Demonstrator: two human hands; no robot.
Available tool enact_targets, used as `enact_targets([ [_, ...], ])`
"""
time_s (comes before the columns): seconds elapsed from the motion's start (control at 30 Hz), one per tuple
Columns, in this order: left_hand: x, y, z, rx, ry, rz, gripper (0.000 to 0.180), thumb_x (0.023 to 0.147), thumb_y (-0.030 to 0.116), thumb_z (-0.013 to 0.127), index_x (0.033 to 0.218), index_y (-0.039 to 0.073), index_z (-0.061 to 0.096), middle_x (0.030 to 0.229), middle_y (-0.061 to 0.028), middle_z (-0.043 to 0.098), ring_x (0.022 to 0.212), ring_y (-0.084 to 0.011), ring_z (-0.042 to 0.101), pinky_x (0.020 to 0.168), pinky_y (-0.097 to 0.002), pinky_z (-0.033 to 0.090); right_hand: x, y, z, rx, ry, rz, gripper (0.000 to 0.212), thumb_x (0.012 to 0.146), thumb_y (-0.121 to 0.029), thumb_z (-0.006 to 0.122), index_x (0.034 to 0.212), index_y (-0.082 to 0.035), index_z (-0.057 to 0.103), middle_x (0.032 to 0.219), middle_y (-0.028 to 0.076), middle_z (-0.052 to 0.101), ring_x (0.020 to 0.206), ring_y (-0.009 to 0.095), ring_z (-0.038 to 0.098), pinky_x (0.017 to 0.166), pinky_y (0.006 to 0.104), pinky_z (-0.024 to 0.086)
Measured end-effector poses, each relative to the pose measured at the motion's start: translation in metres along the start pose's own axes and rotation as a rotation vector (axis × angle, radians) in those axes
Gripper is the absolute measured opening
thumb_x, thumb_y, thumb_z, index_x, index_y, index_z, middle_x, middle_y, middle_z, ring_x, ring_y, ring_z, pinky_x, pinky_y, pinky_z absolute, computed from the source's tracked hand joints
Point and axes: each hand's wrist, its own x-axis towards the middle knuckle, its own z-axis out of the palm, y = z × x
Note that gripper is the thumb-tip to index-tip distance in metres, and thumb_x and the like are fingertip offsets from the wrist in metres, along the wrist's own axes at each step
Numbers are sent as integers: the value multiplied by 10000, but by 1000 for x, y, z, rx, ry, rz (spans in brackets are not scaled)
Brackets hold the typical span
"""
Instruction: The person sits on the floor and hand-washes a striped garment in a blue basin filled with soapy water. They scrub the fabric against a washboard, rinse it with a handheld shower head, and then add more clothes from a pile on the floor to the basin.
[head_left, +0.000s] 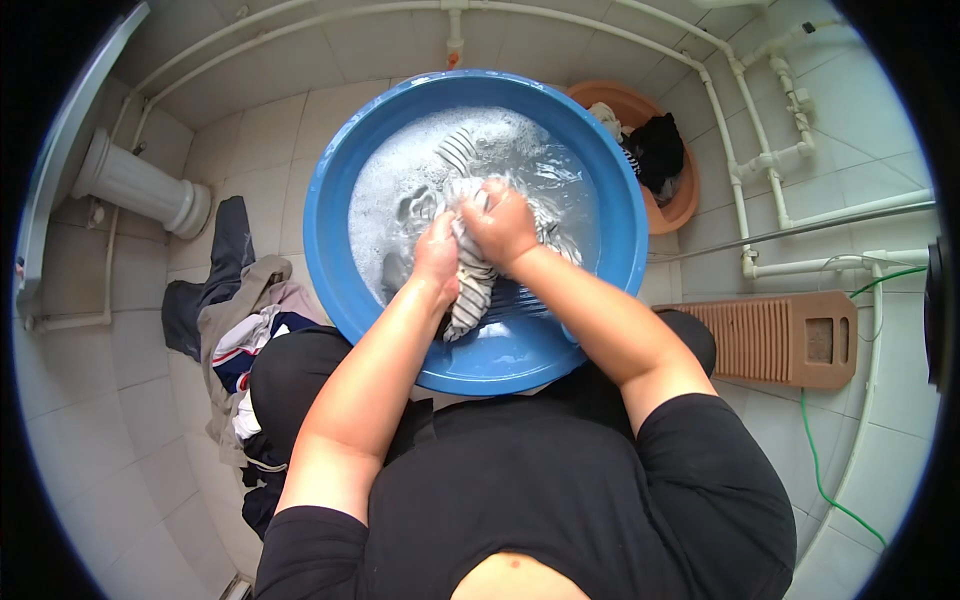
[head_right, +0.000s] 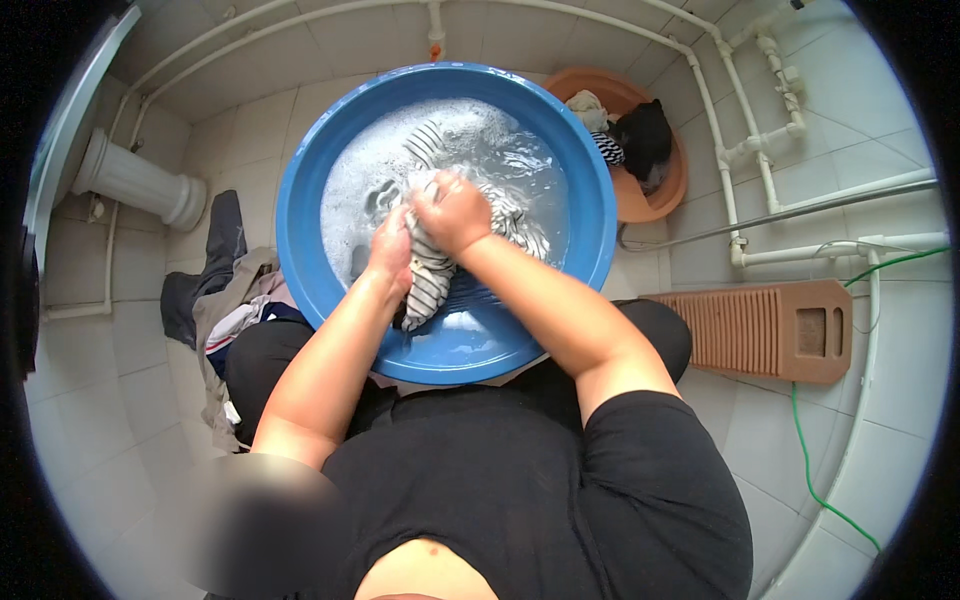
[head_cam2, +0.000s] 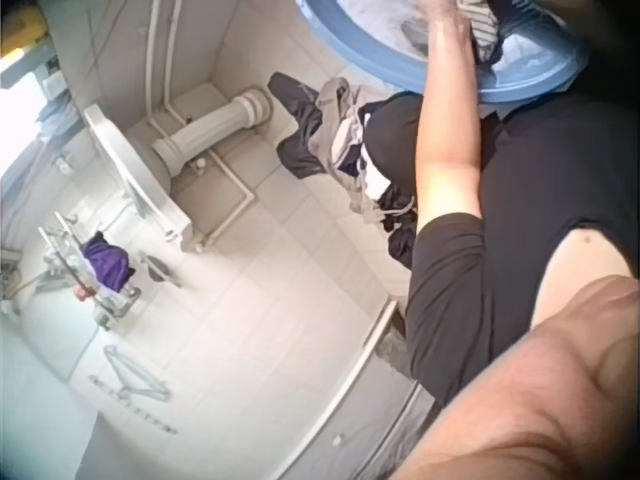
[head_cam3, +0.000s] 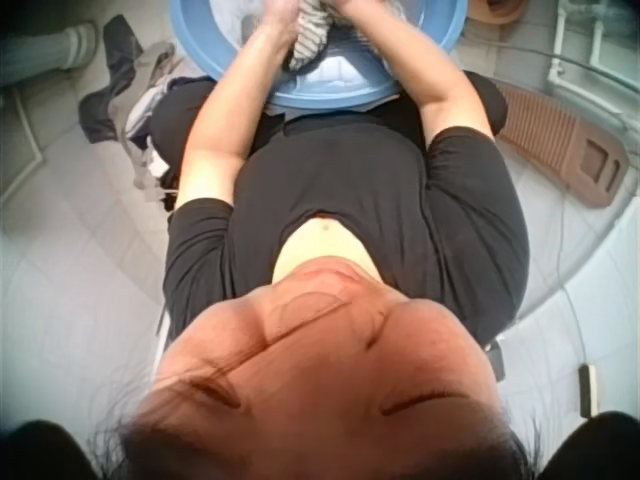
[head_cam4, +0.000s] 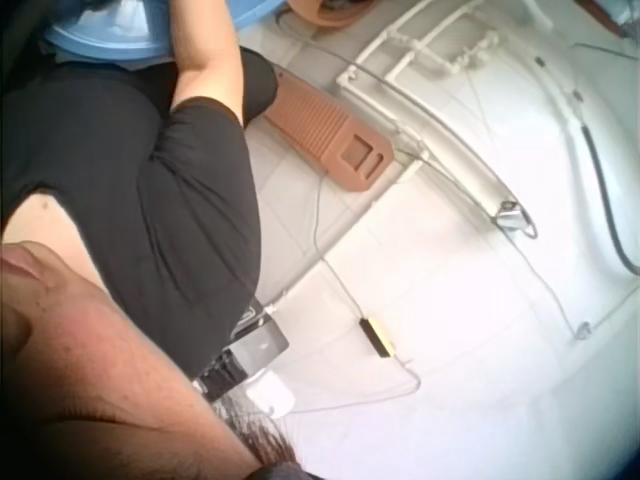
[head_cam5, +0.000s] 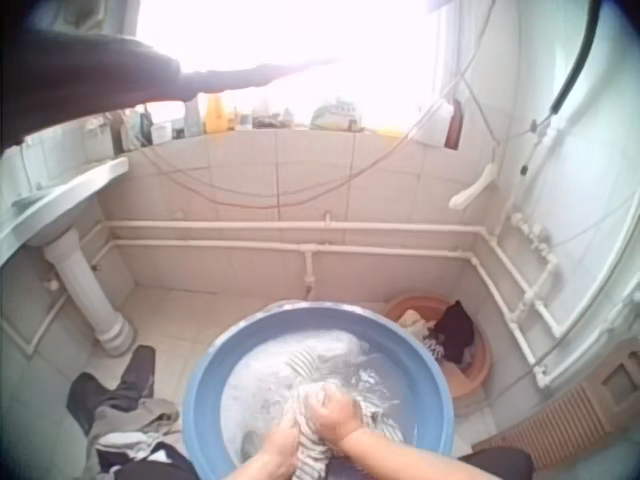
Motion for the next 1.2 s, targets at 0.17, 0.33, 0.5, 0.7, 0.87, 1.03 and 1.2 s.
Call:
enact_targets([
  [0.17, 10, 4, -17, 112, -388, 217, 397, 915, 339, 394, 1126, 44, 555, 1064, -83, 604, 997, -172, 553, 889, -320, 431, -36, -22, 6, 56, -112, -441, 222, 698, -255, 642, 714, -53, 553, 672, 154, 561, 669, 324, 572, 608, 363, 460],
  [0.33, 18, -6, -8, -98, -225, -106, 386, 880, 286, 533, 1161, 24, 502, 1105, -107, 578, 1031, -199, 547, 863, -321, 459, 49, 81, -6, -46, 274, 118, 411, 732, -286, 673, 918, 49, 522, 850, 219, 601, 756, 346, 601, 677, 382, 479],
  [0.5, 22, -7, -19, -33, -25, 42, 546, 837, 214, 599, 1281, 4, 362, 1226, -159, 479, 1113, -250, 498, 922, -359, 428, 54, 142, -29, -231, -37, 212, 839, 667, -476, 720, 1238, 33, 374, 1202, 266, 481, 1125, 380, 480, 938, 393, 403],
  [0.7, 47, -16, -40, -113, -108, -53, 483, 834, 176, 589, 1255, 20, 413, 1202, -168, 496, 1096, -258, 510, 907, -367, 441, 58, 176, -27, -437, -698, 559, 849, 664, -671, 598, 1095, 60, 573, 1194, 244, 523, 1157, 346, 481, 948, 371, 394],
  [0.87, 51, -19, -37, -254, -191, -15, 341, 888, 223, 508, 1151, 7, 487, 1102, -131, 571, 1008, -237, 566, 882, -373, 460, 39, 111, -32, -298, -332, -213, 378, 701, -360, 624, 960, -88, 659, 1121, 106, 571, 1040, 270, 546, 876, 353, 443],
  [1.03, 37, -2, -30, -283, -205, -56, 313, 898, 357, 489, 1049, 96, 575, 968, -86, 622, 875, -216, 607, 810, -365, 491, -13, -3, -29, 181, -419, -469, 232, 653, -160, 666, 851, -54, 609, 1034, 77, 589, 934, 263, 576, 798, 342, 468],
  [1.2, 49, -13, -45, -337, -467, -46, 314, 888, 369, 507, 1021, 94, 582, 929, -72, 618, 828, -193, 593, 745, -322, 492, -48, -48, -10, 0, -298, -625, 220, 662, -263, 652, 723, -77, 550, 861, 86, 594, 783, 285, 589, 674, 361, 488],
])
